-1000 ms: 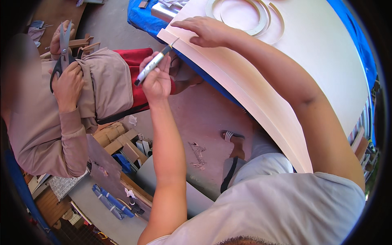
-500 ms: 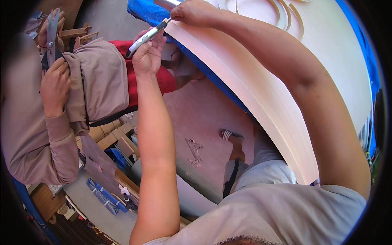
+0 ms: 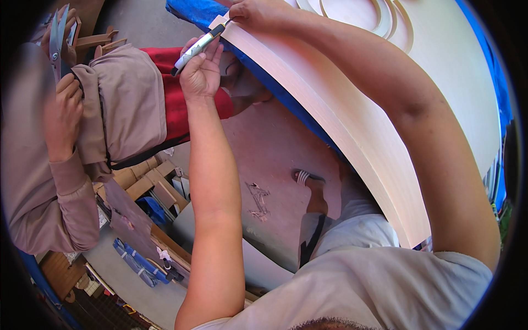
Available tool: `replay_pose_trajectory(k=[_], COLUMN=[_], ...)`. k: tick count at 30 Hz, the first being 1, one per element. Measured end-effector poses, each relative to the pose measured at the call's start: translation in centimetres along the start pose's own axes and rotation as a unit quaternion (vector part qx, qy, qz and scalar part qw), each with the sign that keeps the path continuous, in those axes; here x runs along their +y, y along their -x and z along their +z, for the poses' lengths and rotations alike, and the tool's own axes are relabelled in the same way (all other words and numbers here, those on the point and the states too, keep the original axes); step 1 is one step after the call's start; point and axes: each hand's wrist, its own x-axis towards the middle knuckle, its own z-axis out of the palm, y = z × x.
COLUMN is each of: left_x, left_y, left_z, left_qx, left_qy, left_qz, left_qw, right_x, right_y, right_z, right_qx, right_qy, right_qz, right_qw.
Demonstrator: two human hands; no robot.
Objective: The person uses a utility knife to trim the edge of a large sheet of light-colored wood veneer on a workbench. They repeatedly score and peel away the excess veneer along the edge while a coworker assists by holding the sheet and using scissors.
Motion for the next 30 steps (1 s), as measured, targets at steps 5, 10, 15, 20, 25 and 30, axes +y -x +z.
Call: replay_pose_trajectory(k=[5, 10, 15, 20, 25, 30], left_x=[-0.9, -1.4, -1.7, -2.0, -2.1, -2.6], left_y=[0.7, 1.2, 1.9, 2.6, 3.3, 3.9], left_z=[-0.1, 0.1, 0.4, 1.0, 1.7, 2.2], left_qx=[0.007, 0.015, 0.002, 0.021, 0.015, 0.032], left_qy=[0.013, 0.013, 0.023, 0.003, 0.018, 0.007], left_qz=[0.008, 0.015, 0.013, 0.02, 0.012, 0.013], left_qw=[1.0, 1.0, 1.0, 1.0, 1.0, 0.999], right_x=[0.2, -0.2, -0.7, -1.0, -1.2, -1.3], right_y=[0.4, 1.1, 1.7, 2.2, 3.0, 3.6], right_z=[0.0, -0.3, -0.8, -0.9, -1.0, -1.1], right_qx=[0.015, 0.057, 0.029, 0.03, 0.033, 0.043], right_qy=[0.012, -0.035, -0.029, -0.019, -0.012, -0.003], right_qz=[-0.055, -0.092, -0.085, -0.091, -0.093, -0.1], right_qw=[0.998, 0.993, 0.996, 0.995, 0.995, 0.994])
